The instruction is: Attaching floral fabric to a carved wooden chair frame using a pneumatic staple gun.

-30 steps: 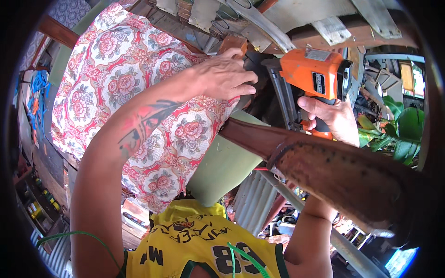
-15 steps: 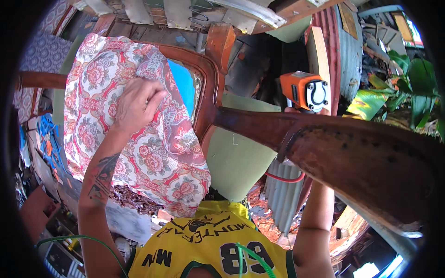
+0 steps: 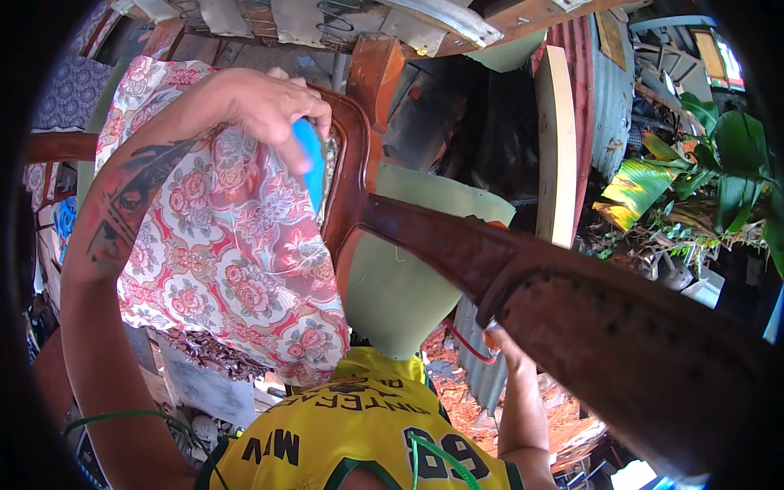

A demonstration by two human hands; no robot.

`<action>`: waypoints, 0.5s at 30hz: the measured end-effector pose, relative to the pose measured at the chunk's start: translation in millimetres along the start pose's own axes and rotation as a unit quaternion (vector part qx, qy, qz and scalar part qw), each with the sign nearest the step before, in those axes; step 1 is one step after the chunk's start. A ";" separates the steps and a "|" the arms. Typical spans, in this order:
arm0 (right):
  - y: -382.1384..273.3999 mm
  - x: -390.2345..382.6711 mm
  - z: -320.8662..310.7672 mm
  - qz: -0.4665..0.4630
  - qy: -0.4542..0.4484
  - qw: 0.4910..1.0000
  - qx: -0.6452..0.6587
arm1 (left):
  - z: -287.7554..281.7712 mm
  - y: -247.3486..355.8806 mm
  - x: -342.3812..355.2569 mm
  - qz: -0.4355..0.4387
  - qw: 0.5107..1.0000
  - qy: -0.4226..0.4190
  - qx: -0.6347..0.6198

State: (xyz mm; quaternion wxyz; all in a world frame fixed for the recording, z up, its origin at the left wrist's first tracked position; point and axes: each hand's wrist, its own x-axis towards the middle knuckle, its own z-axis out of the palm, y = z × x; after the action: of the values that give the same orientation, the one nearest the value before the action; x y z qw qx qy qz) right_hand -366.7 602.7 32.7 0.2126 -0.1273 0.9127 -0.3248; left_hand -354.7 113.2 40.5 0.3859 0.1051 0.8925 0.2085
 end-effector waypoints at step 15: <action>22.0 -6.6 -28.7 0.038 -0.005 0.999 0.003 | 63.6 25.1 16.8 0.028 0.956 0.284 0.075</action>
State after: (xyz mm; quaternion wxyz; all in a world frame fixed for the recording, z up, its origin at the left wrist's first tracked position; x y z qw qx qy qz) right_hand -376.5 637.3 40.6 0.2295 -0.0938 0.9147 -0.3191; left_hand -318.9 159.9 2.0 0.1017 0.0949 0.9751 0.1725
